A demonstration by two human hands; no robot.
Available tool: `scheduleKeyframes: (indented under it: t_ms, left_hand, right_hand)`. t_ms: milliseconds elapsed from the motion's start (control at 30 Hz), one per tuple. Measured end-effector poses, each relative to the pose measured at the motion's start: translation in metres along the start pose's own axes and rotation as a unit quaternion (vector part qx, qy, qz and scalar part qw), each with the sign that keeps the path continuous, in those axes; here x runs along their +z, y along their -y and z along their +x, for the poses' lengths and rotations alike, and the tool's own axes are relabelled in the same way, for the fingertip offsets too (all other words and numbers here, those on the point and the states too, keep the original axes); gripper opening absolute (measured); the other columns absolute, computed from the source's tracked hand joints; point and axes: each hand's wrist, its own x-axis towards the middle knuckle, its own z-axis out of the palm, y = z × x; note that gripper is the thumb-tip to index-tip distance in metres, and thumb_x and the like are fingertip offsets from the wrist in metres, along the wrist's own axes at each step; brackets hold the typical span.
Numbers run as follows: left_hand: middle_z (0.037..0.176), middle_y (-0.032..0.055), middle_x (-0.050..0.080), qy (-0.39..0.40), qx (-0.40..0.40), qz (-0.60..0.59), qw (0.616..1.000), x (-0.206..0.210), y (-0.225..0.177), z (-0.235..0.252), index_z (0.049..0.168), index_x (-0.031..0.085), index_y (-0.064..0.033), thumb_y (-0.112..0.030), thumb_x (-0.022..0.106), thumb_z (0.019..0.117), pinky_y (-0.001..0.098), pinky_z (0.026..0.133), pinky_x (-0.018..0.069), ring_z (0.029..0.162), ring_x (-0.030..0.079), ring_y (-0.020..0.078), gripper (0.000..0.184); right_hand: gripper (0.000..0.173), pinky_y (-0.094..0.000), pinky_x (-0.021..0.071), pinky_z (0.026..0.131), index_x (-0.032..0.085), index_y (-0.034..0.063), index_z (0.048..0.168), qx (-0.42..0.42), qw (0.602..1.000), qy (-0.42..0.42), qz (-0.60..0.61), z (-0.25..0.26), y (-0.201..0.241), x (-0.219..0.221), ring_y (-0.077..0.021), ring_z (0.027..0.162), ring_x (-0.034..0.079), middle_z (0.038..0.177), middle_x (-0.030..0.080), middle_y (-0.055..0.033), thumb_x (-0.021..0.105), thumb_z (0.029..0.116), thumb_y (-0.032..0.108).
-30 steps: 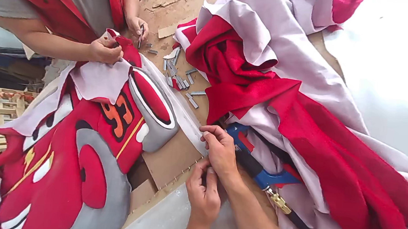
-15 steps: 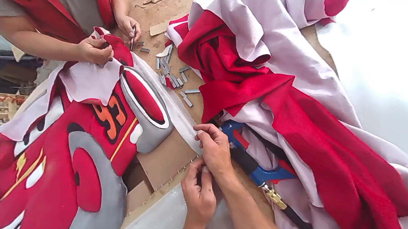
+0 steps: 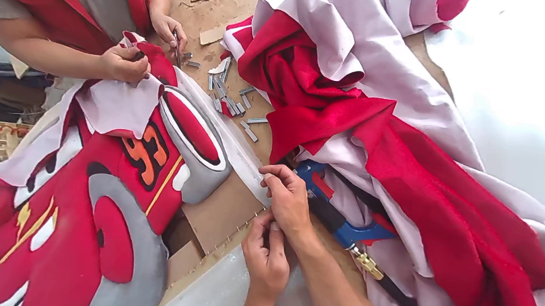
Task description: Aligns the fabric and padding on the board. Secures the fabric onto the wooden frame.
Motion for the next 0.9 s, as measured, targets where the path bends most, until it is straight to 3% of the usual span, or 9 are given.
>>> scheduleKeyframes:
  t_ms: [900]
  left_hand:
    - [0.089, 0.0019, 0.073, -0.005, -0.013, 0.031, 0.999, 0.0015, -0.0004, 0.0001, 0.111, 0.069, 0.0033, -0.009, 0.053, 0.099, 0.0215, 0.074, 0.0606, 0.078, 0.069, 0.004, 0.023]
  right_hand:
    - [0.023, -0.0197, 0.0484, 0.057, 0.074, 0.0051, 0.104, -0.012, 1.0, 0.013, -0.002, 0.0071, -0.0025, 0.0012, -0.0039, 0.061, 0.058, 0.079, 0.069, 0.0019, 0.052, 0.0987, 0.009]
